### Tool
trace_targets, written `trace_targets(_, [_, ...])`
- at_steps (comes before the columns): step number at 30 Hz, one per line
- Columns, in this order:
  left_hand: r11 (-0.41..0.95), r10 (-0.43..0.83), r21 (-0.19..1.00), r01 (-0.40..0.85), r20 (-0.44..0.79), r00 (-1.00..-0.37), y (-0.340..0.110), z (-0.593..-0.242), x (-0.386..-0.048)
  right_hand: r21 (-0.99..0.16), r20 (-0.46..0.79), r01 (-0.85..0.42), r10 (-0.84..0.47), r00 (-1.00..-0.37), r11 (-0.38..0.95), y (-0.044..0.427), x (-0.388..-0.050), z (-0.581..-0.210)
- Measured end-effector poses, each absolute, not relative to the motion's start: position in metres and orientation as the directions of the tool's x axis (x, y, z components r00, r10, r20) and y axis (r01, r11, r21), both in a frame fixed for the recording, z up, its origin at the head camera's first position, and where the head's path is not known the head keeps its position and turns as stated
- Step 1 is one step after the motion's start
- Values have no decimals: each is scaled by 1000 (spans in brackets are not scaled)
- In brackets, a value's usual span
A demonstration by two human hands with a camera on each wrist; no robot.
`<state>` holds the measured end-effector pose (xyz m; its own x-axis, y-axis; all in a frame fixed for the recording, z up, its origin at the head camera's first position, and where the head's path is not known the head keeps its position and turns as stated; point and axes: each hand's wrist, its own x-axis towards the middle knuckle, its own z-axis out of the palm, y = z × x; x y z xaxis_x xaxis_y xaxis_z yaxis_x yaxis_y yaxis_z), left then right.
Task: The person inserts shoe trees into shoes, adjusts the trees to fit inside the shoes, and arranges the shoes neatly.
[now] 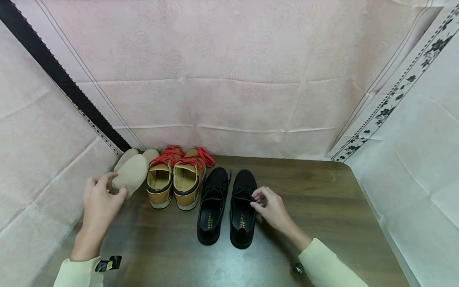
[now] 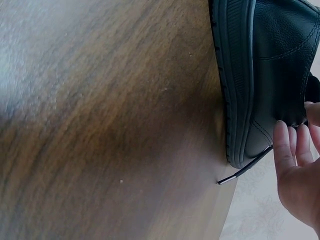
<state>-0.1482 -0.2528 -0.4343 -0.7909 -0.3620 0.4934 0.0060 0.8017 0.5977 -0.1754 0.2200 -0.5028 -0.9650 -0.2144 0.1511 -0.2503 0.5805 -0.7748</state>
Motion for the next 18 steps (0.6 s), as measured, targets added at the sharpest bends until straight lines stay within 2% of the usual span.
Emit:
trace_targets(9, [809, -347, 587, 36, 526, -777, -246, -424, -149, -774, 151, -256, -224, -963, 580, 220, -176, -502])
trace_targets(16, [786, -386, 616, -38, 443, -809, -235, -411, -145, -769, 150, -256, -224, -963, 585, 220, -176, -502])
trace_targets(18, [785, -375, 619, -23, 445, -813, -233, -409, -145, -770, 149, -256, -225, -963, 585, 220, -176, -503])
